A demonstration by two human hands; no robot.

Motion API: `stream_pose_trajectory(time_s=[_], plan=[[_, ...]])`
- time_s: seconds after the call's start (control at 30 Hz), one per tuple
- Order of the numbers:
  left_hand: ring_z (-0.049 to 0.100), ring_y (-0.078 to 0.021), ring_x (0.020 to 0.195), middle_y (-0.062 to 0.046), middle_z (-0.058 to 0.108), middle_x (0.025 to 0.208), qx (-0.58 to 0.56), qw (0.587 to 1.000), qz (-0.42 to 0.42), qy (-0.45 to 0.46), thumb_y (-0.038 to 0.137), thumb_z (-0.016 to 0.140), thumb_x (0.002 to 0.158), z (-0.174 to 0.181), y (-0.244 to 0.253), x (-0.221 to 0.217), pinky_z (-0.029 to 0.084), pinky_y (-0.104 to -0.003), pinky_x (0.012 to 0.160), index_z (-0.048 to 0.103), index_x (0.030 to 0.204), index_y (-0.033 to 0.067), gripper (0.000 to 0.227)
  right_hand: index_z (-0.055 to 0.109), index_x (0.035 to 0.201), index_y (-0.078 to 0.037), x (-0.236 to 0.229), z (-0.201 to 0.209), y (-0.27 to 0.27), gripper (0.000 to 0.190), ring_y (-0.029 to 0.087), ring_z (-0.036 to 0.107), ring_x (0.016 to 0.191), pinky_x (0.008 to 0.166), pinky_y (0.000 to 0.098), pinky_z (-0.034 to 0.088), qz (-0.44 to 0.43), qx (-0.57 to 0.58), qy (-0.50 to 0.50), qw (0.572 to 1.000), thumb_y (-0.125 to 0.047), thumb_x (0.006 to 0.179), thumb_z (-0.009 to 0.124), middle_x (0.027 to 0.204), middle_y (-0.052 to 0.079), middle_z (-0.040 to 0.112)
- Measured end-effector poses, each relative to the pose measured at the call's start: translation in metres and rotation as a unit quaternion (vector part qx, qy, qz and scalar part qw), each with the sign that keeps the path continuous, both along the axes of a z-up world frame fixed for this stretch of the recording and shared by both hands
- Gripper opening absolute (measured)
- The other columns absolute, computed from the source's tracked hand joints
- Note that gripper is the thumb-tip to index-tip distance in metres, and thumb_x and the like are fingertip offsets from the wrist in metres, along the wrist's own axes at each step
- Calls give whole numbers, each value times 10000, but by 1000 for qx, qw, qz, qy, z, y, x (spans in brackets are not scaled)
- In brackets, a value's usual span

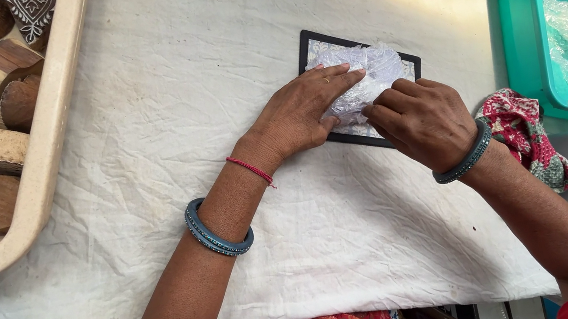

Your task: The person cleans a clear plastic container with a cloth, places a wooden stamp inside, and closes the lid. They then wrap the container in bubble wrap and secure it with clear tape.

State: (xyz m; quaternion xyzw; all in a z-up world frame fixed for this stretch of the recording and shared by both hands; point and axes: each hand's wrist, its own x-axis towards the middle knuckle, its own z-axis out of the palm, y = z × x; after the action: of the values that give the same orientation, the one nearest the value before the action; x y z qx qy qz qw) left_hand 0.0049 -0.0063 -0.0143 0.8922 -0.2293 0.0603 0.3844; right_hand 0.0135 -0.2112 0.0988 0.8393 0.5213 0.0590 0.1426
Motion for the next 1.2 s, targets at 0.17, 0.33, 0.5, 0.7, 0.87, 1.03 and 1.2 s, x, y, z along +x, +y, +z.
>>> stream_pose_trajectory(time_s=[0.17, 0.33, 0.5, 0.7, 0.87, 1.03, 1.2], plan=[[443, -203, 1424, 30, 466, 1555, -1, 1000, 1, 9, 136, 772, 842, 2, -1, 0, 316, -369, 1235, 435, 1508, 286, 761, 755, 1000, -148, -4, -5, -2, 150, 164, 637, 785, 633, 337, 545, 16, -14, 24, 1000, -250, 890, 753, 865, -4, 696], [426, -185, 1429, 50, 457, 1556, 9, 1000, 10, 21, 156, 763, 849, 3, -3, -1, 317, -361, 1227, 434, 1502, 310, 747, 760, 999, -162, 0, -16, -5, 139, 151, 624, 766, 607, 316, 538, 28, -44, 35, 998, -254, 894, 751, 851, -11, 679], [419, -167, 1436, 68, 454, 1560, 11, 999, 12, 29, 173, 765, 853, 4, -2, 0, 312, -350, 1234, 436, 1501, 322, 741, 753, 1006, -136, -3, -6, 0, 143, 178, 662, 781, 632, 343, 559, 19, -4, 109, 994, -236, 904, 745, 842, 7, 699], [414, -168, 1437, 60, 455, 1556, 3, 999, 9, 35, 196, 774, 856, 7, -2, -1, 306, -351, 1235, 437, 1496, 316, 734, 749, 1048, -83, -1, 1, -2, 199, 204, 691, 787, 641, 361, 575, -3, 77, 197, 977, -188, 879, 741, 901, 47, 729], [416, -166, 1434, 63, 460, 1552, 9, 999, 15, 32, 187, 774, 854, 6, -4, 0, 307, -351, 1233, 434, 1496, 326, 740, 749, 987, -104, 3, -8, -1, 122, 192, 691, 823, 673, 358, 579, -10, 52, 169, 984, -175, 888, 738, 884, 15, 727], [417, -163, 1433, 65, 461, 1550, 14, 999, 13, 30, 195, 779, 849, 4, -4, 1, 308, -349, 1234, 427, 1497, 333, 750, 765, 956, -132, 4, -11, 4, 108, 191, 668, 804, 633, 355, 562, -1, 14, 123, 992, -182, 862, 755, 856, 3, 719], [418, -162, 1433, 67, 462, 1548, 6, 999, 12, 34, 209, 782, 847, 7, -3, -1, 306, -346, 1234, 427, 1498, 328, 750, 742, 937, -124, 8, -16, 9, 101, 188, 661, 794, 631, 354, 558, 11, 20, 110, 994, -189, 861, 761, 841, 0, 709]])
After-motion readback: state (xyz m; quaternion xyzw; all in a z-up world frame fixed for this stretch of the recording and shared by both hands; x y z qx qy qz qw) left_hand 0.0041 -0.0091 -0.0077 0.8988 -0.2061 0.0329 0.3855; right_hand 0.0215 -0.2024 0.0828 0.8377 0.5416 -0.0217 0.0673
